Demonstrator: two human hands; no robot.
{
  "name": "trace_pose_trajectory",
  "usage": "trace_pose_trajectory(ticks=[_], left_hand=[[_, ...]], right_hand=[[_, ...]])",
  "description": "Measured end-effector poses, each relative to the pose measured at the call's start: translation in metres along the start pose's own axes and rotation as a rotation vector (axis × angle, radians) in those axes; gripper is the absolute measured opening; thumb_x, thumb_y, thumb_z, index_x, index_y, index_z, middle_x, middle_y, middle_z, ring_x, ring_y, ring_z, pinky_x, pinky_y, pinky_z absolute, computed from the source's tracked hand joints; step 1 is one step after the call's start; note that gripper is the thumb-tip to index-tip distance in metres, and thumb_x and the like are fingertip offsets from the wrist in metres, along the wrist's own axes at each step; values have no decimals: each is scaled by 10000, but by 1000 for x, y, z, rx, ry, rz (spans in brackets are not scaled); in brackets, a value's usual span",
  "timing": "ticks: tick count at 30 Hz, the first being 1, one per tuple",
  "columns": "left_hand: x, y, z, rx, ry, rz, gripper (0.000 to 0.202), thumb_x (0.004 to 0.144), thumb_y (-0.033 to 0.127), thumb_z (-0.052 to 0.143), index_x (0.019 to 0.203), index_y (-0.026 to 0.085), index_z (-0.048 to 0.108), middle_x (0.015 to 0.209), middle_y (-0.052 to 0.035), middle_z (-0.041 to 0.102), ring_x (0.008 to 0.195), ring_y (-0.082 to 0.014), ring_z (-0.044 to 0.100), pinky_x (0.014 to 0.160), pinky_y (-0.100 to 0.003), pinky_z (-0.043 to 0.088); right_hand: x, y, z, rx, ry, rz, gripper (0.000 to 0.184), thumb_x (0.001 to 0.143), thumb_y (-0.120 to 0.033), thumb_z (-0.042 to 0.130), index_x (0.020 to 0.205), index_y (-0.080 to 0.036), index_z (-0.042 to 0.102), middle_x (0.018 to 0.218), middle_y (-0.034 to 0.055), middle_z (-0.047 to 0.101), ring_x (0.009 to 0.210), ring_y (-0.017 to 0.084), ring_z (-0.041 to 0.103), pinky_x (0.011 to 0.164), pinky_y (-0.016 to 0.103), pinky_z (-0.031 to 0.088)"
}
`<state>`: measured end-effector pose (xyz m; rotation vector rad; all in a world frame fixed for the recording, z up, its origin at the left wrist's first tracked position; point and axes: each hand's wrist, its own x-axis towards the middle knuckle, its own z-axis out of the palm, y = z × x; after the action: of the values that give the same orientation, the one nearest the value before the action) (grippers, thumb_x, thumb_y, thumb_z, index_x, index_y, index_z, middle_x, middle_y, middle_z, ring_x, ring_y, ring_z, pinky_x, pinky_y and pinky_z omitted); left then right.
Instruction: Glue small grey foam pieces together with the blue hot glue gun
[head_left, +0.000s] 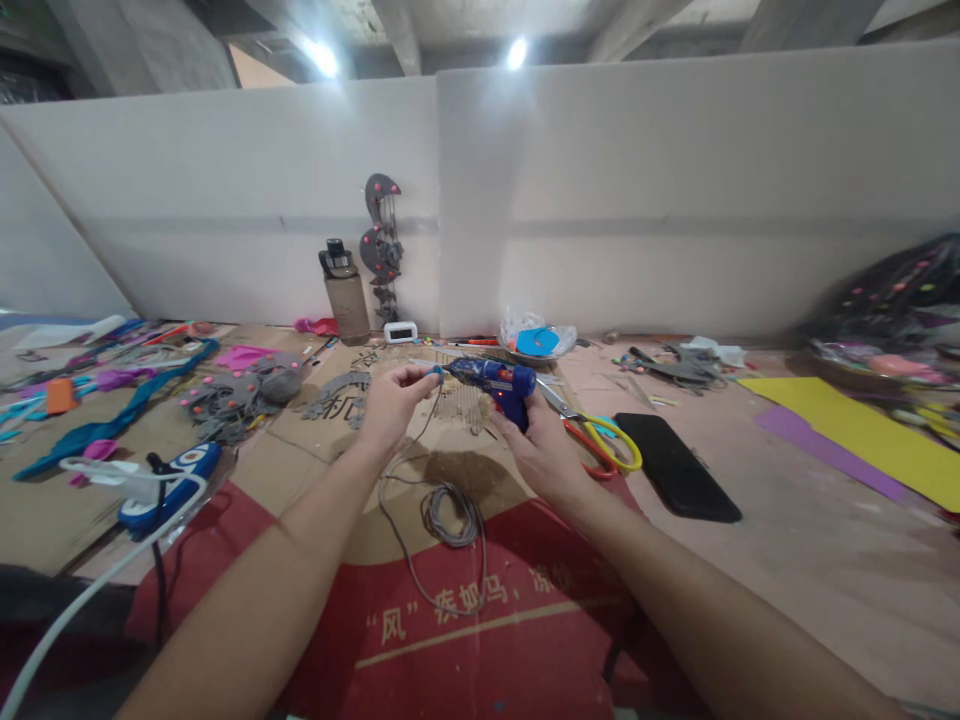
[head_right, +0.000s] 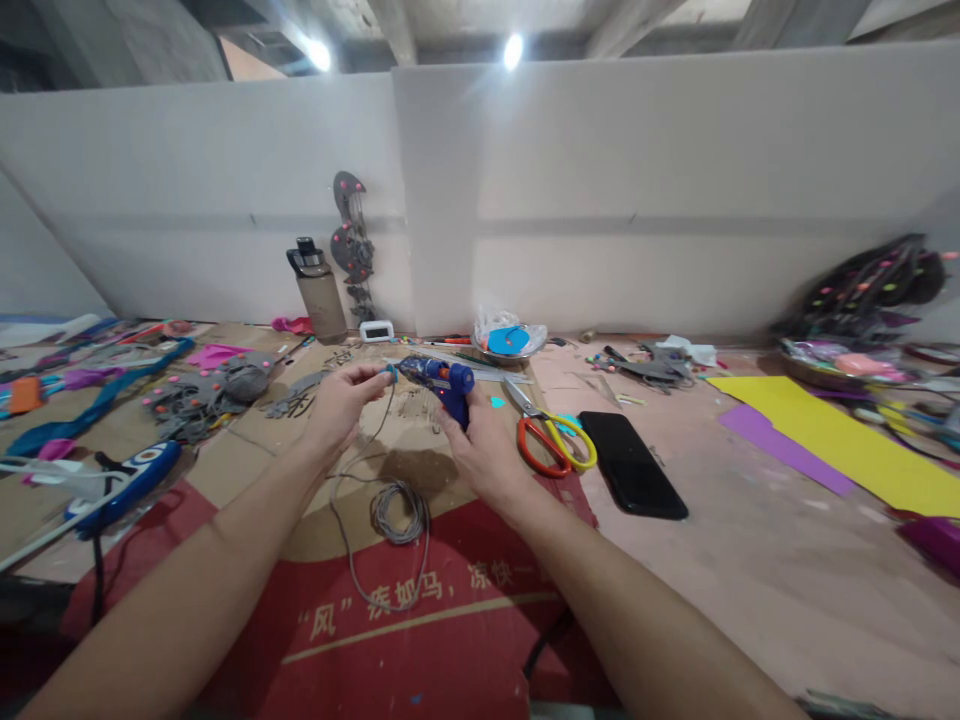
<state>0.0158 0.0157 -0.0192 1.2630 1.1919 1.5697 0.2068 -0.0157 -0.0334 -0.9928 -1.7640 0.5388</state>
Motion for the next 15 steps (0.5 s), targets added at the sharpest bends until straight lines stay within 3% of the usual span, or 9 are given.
trace_pose_trajectory(ticks=[15], left_hand=[[4, 0, -2, -103, 25, -37, 238, 553, 314, 780, 696, 154, 679, 648, -1, 616, 548, -70, 480, 566, -230, 364]], right_hand=[[0, 0, -1, -24, -28, 22, 407, 856, -338, 489, 1231, -182, 481, 1172, 118, 594, 1060, 259, 549, 943, 429, 417]])
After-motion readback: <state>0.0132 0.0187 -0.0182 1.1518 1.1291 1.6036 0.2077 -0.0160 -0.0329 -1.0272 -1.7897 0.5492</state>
